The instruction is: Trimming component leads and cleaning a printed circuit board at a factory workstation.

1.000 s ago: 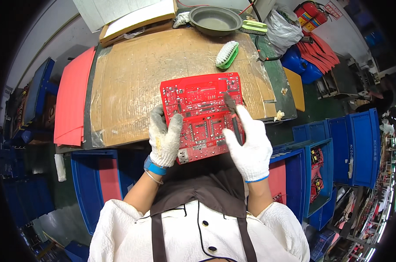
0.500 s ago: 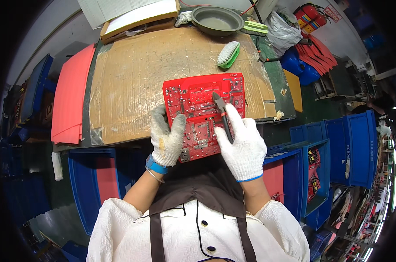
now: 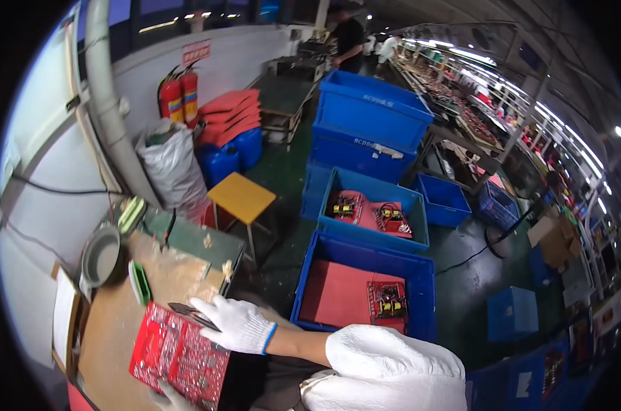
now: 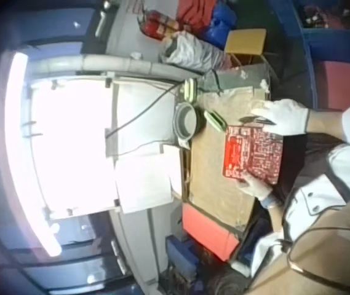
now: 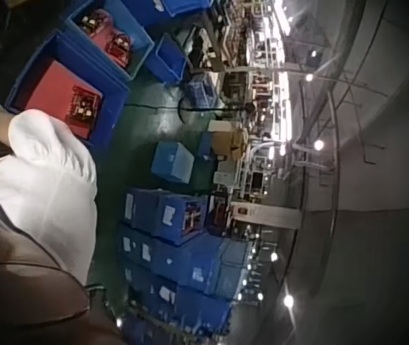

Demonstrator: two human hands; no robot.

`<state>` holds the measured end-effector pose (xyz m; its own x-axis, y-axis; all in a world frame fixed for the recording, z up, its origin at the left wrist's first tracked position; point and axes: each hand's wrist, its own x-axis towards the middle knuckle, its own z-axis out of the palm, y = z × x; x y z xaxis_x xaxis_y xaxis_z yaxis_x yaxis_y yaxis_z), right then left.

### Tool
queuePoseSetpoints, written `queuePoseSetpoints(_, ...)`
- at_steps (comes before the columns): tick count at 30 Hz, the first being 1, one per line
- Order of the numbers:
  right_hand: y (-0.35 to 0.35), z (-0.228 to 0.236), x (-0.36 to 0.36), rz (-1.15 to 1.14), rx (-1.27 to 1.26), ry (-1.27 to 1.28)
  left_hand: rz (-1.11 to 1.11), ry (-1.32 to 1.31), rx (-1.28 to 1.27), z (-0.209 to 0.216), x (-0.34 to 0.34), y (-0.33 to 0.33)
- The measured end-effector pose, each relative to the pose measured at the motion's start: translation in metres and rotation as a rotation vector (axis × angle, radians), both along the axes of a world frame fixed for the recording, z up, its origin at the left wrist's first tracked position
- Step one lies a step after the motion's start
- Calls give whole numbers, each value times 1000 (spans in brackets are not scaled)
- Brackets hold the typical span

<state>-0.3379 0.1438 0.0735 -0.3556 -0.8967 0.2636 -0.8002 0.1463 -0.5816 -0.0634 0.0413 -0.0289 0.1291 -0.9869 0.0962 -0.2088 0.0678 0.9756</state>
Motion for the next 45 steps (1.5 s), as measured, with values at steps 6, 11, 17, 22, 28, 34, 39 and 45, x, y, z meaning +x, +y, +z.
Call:
queuePoseSetpoints(6,5,-20,-60,-69,152,-156,-18,-33,191,92,-39,25)
queuePoseSetpoints(11,-28,-24,-126,-168,33,-195,123,-341,487,102,-44,-3)
queuePoseSetpoints(17,-65,15,-245,-330,-75,-194,-856,-9,-551,36,-38,-102)
queuePoseSetpoints(22,-36,46,-393,-560,-28,39,-910,-7,-468,81,-137,-158)
queuePoseSetpoints(28,51,78,-570,-843,97,330,-953,-4,-356,114,-223,-191)
queuePoseSetpoints(34,120,134,-747,-1034,273,601,-946,-15,-276,124,-286,-202)
queuePoseSetpoints(39,145,126,-850,-1123,508,595,-938,-49,-204,128,-324,-208)
queuePoseSetpoints(45,153,97,-860,-1017,244,670,-871,-70,-91,120,-348,-197)
